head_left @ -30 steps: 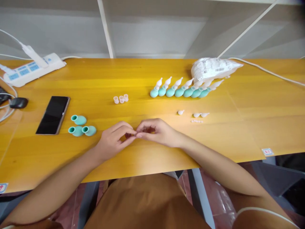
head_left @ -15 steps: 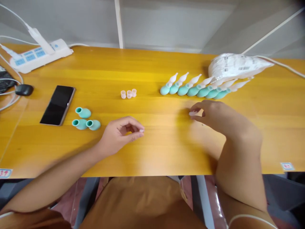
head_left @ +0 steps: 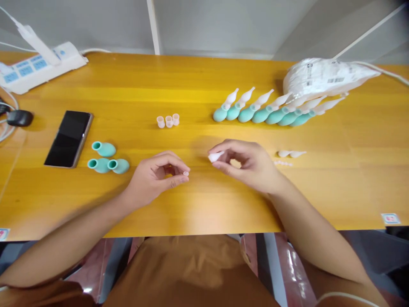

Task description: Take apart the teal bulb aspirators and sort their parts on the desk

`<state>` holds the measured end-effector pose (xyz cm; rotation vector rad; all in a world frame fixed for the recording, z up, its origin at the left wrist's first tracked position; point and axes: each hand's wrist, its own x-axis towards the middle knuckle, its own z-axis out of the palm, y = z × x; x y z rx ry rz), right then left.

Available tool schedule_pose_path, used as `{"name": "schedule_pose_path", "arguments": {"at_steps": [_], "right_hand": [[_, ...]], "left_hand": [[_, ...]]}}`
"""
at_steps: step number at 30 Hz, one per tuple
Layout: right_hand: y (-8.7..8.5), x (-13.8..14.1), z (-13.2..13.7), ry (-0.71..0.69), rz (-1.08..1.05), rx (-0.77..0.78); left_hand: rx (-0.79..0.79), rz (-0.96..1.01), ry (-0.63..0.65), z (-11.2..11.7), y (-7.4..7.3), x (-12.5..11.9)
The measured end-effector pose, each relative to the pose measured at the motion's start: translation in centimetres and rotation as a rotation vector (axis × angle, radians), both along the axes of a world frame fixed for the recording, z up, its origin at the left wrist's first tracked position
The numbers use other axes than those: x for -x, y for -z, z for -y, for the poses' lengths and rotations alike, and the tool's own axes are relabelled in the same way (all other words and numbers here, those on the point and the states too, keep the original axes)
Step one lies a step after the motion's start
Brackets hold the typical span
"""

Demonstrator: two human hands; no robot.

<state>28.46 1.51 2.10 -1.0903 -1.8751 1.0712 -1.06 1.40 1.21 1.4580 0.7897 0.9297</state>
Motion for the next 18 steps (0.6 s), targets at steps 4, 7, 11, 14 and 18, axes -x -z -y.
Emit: {"name": "schedule_pose_path", "arguments": {"at_steps": [4, 7, 11, 14, 18], "right_hand": [[1.4, 2.4, 1.3, -0.077, -0.242, 0.114], [2.0, 3.0, 1.8, -0.088, -0.351, 0.17], [2.4, 3.2, 2.3, -0.095, -0.435, 0.266], [2.9, 3.4, 2.6, -0.096, -0.452, 0.335], [3.5, 3.8, 2.9, -0.091, -0.461, 0.383]], "left_hand": [[0.018, -0.022, -0.002, 0.1, 0.0, -0.1], [0.011, -0.038, 0.001, 0.3, 0.2, -0.1], [-0.008, -0.081, 0.001, 0.6, 0.4, 0.0], [-0.059, -0.13, 0.007, 0.8, 0.4, 0.0], [-0.133, -0.203, 0.033, 0.9, 0.4, 0.2]]}}
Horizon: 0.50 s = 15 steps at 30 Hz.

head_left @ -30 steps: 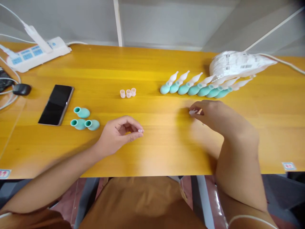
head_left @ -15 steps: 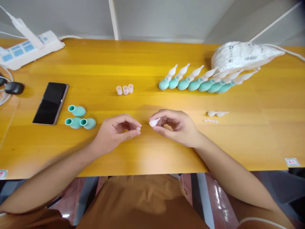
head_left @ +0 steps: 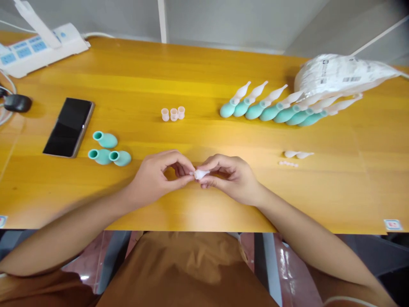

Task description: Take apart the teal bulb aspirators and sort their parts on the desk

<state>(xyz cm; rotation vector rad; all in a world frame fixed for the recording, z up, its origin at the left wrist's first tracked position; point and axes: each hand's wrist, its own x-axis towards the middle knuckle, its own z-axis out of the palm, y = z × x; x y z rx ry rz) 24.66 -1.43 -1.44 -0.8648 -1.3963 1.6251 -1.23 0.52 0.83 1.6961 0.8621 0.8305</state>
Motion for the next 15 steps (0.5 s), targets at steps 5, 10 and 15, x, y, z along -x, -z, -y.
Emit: {"name": "schedule_pose_path", "arguments": {"at_steps": [5, 10, 15], "right_hand": [[0.13, 0.17, -0.1, 0.016, -0.014, 0.03], [0.05, 0.26, -0.19, 0.028, -0.017, 0.038], [-0.01, 0.48, -0.1, 0.026, -0.037, 0.057]], "left_hand": [[0.002, 0.028, 0.0, 0.01, 0.08, 0.06], [0.037, 0.08, -0.002, 0.08, 0.13, -0.12], [-0.016, 0.061, -0.008, -0.1, -0.29, -0.12]]}}
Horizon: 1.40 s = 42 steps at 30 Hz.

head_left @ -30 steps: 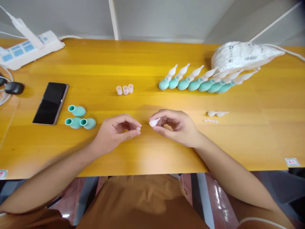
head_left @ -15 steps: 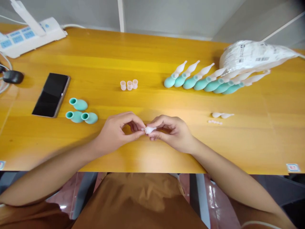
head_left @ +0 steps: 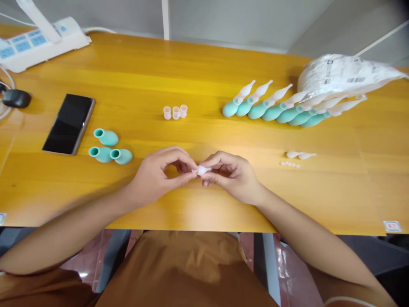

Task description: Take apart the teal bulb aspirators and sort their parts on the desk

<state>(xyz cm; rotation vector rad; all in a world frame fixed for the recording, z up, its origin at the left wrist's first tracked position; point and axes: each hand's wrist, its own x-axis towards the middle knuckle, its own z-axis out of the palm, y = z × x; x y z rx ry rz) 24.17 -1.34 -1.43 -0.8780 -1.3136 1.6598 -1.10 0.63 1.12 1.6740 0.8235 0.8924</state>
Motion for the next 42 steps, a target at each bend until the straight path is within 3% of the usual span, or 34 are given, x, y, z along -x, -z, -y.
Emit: {"name": "schedule_pose_path", "arguments": {"at_steps": [8, 15, 21, 34, 42], "right_hand": [[-0.3, 0.2, 0.01, -0.019, -0.085, 0.038], [-0.38, 0.1, 0.0, -0.038, -0.021, 0.064], [-0.29, 0.13, -0.05, -0.035, -0.034, 0.063], [-0.11, -0.01, 0.17, -0.027, 0.01, 0.031], [-0.41, 0.24, 0.06, -0.045, -0.035, 0.09]], "left_hand": [[-0.079, -0.064, -0.013, -0.17, -0.08, 0.09], [-0.265, -0.09, -0.053, 0.05, -0.28, -0.1], [-0.201, -0.078, -0.026, 0.2, -0.5, -0.07], [-0.299, -0.123, -0.038, 0.36, -0.12, -0.08], [-0.286, -0.149, -0.057, 0.45, -0.37, -0.02]]}}
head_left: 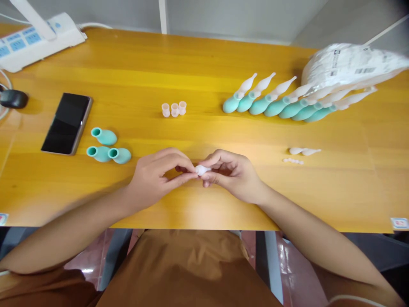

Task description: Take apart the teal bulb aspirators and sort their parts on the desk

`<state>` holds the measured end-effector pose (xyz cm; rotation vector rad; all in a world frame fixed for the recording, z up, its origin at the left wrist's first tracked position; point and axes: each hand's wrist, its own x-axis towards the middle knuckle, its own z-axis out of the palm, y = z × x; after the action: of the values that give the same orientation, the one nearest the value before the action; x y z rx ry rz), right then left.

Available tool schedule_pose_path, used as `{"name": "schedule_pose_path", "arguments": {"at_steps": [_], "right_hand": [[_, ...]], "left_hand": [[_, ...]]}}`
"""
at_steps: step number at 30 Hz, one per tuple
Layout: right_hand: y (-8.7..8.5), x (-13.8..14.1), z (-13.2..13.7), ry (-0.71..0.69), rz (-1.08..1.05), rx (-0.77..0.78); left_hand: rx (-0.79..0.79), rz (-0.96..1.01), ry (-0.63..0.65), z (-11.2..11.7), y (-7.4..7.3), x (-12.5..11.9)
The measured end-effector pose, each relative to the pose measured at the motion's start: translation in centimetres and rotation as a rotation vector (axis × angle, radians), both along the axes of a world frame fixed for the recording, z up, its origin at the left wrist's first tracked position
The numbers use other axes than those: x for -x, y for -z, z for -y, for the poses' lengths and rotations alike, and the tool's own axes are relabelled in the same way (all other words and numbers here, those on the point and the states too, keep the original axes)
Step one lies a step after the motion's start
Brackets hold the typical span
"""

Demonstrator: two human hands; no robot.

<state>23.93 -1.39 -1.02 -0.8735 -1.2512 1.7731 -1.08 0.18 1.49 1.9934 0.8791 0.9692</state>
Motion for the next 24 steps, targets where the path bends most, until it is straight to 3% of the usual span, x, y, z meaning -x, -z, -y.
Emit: {"name": "schedule_pose_path", "arguments": {"at_steps": [11, 18, 24], "right_hand": [[-0.12, -0.19, -0.47, 0.004, -0.07, 0.047], [0.08, -0.08, -0.32, -0.005, -0.074, 0.038], [0.09, 0.02, -0.2, -0.017, -0.144, 0.042]], "left_hand": [[-0.175, 0.033, 0.011, -0.08, -0.26, 0.12], [-0.087, 0.031, 0.02, 0.0, -0.34, 0.13], [-0.146, 0.03, 0.028, -0.1, -0.23, 0.1]]}}
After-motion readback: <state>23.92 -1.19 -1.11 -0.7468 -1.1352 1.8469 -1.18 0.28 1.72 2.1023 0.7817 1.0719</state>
